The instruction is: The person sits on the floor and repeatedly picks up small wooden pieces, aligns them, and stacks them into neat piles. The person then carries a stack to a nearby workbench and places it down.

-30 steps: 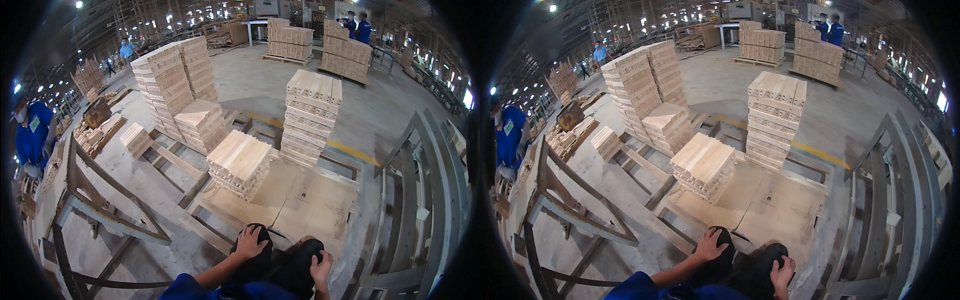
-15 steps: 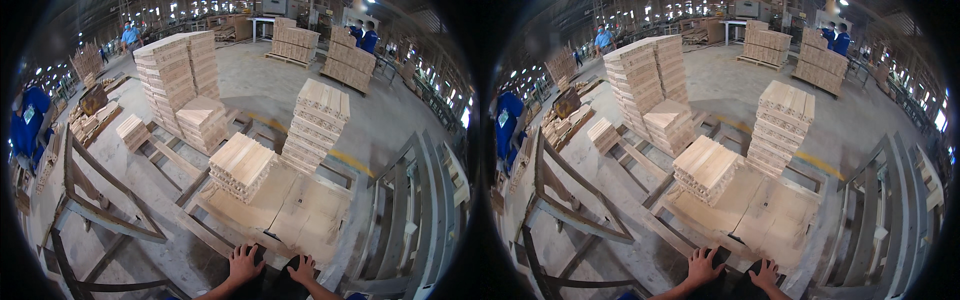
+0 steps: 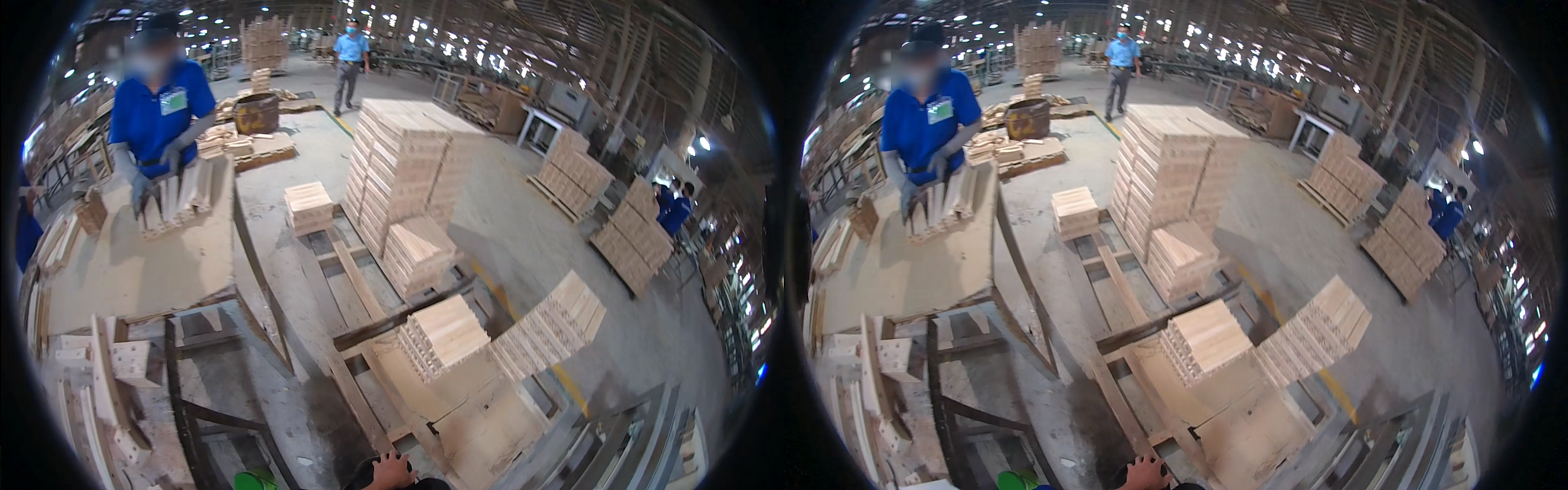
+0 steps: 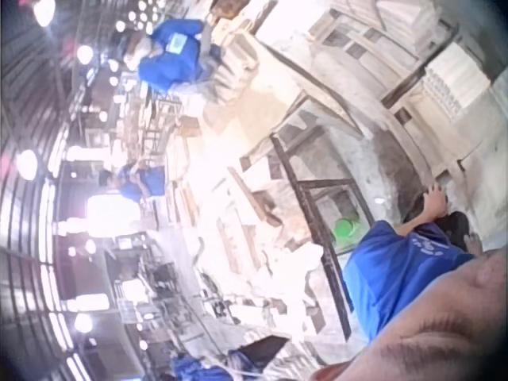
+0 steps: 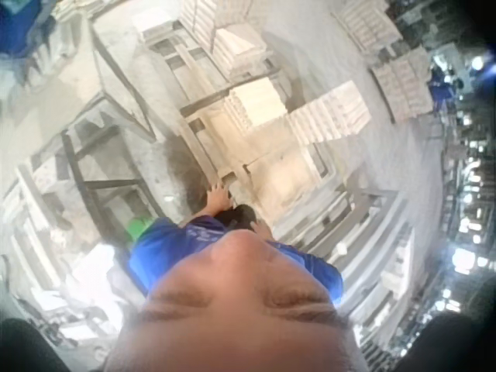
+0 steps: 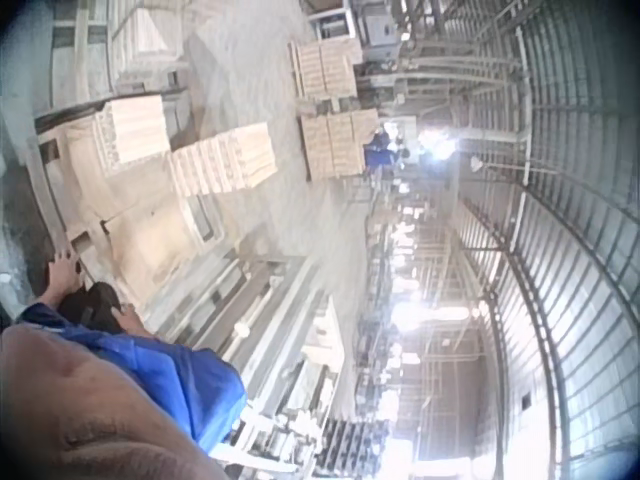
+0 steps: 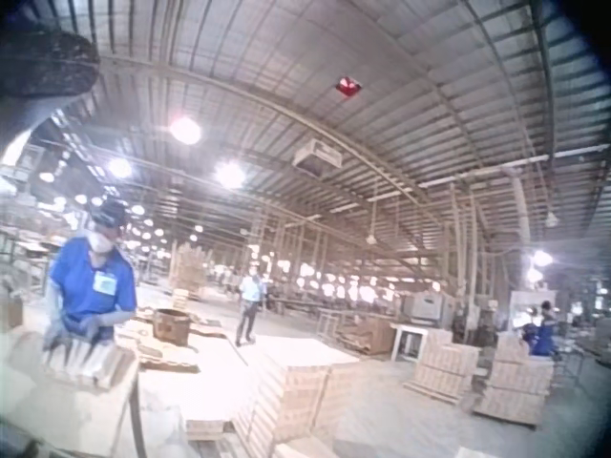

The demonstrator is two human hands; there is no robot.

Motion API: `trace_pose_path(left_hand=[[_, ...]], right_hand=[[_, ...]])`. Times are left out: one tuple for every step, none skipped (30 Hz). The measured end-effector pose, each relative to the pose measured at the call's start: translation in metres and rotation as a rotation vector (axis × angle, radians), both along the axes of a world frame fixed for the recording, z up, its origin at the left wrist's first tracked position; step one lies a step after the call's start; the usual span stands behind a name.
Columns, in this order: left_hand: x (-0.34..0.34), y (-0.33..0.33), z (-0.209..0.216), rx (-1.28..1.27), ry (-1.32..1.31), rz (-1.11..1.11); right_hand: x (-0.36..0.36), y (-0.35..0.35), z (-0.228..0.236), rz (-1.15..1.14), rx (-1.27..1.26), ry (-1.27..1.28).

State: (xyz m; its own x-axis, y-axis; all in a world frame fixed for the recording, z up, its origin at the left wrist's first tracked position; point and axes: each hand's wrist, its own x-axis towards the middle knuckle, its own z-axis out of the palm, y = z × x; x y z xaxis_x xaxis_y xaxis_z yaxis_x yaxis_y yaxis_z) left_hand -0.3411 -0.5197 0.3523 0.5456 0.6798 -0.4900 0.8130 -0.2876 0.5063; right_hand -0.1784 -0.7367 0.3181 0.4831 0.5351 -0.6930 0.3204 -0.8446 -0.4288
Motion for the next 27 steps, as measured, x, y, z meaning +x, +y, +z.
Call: trace_pose_path(left_hand=[[-0.006, -0.001, 0.014, -0.023, 0.001, 0.012], [-0.011, -0.002, 0.026, -0.048, -0.003, 0.027], [-0.014, -0.003, 0.038, -0.075, -0.011, 0.046], [-0.018, -0.003, 0.05, -0.186, 0.016, 0.064], [-0.024, -0.004, 0.057, -0.195, -0.018, 0.093], [-0.03, -0.005, 0.064, -0.203, -0.051, 0.12], [-0.038, -0.006, 0.072, -0.209, -0.077, 0.143], [-0.045, -0.009, 0.083, -0.236, -0.149, 0.117], [-0.052, -0.006, 0.092, -0.319, -0.121, 0.097], [-0.063, 0.003, 0.101, -0.398, -0.085, 0.085], [-0.074, 0.003, 0.111, -0.484, -0.048, 0.065], [-0.087, -0.005, 0.12, -0.302, -0.063, 0.062], [-0.098, -0.01, 0.131, -0.319, -0.018, 0.121], [-0.109, -0.014, 0.14, -0.34, 0.028, 0.18], [-0.122, -0.019, 0.148, -0.361, 0.075, 0.239], [-0.137, -0.024, 0.154, -0.38, 0.115, 0.272], [-0.154, -0.03, 0.159, -0.397, 0.157, 0.308], [-0.166, -0.034, 0.166, -0.411, 0.199, 0.342], [-0.177, -0.037, 0.172, -0.426, 0.228, 0.363], [-0.187, -0.042, 0.176, -0.452, 0.256, 0.385], [-0.198, -0.047, 0.179, -0.48, 0.285, 0.411], [-0.204, -0.051, 0.181, -0.421, 0.298, 0.437], [-0.207, -0.056, 0.183, -0.361, 0.307, 0.468], [-0.211, -0.062, 0.187, -0.365, 0.303, 0.506], [-0.212, -0.063, 0.188, -0.369, 0.296, 0.536], [-0.211, -0.065, 0.19, -0.373, 0.281, 0.535], [-0.208, -0.063, 0.192, -0.374, 0.266, 0.52]], right_hand=[[-0.001, 0.008, 0.016, 0.006, -0.003, 0.011], [-0.002, 0.016, 0.032, 0.018, 0.001, 0.017], [-0.002, 0.023, 0.048, 0.035, 0.013, 0.023], [-0.003, 0.029, 0.062, 0.044, 0.025, 0.031], [-0.006, 0.036, 0.076, 0.057, 0.041, 0.044], [-0.005, 0.044, 0.091, 0.069, 0.055, 0.052], [-0.006, 0.052, 0.104, 0.08, 0.073, 0.066], [-0.005, 0.056, 0.116, 0.085, 0.086, 0.079], [-0.004, 0.06, 0.128, 0.086, 0.097, 0.09], [-0.005, 0.066, 0.14, 0.094, 0.112, 0.11], [-0.003, 0.069, 0.151, 0.089, 0.126, 0.127], [-0.001, 0.068, 0.16, 0.077, 0.134, 0.141], [0.001, 0.066, 0.17, 0.063, 0.14, 0.157], [0.002, 0.063, 0.178, 0.05, 0.145, 0.174], [0.005, 0.062, 0.186, 0.037, 0.151, 0.189], [0.006, 0.06, 0.193, 0.028, 0.156, 0.203], [0.006, 0.057, 0.198, 0.021, 0.157, 0.222], [0.006, 0.054, 0.201, 0.009, 0.158, 0.239], [0.006, 0.053, 0.204, 0.004, 0.16, 0.255], [0.007, 0.046, 0.206, -0.009, 0.152, 0.265], [0.009, 0.042, 0.208, -0.019, 0.141, 0.27], [0.01, 0.032, 0.207, -0.036, 0.119, 0.282], [0.012, 0.024, 0.206, -0.047, 0.096, 0.288], [0.012, 0.018, 0.205, -0.046, 0.066, 0.294], [0.014, 0.01, 0.203, -0.043, 0.035, 0.297], [0.016, 0.003, 0.202, -0.033, 0.002, 0.297], [0.018, -0.004, 0.2, -0.03, -0.032, 0.297]])
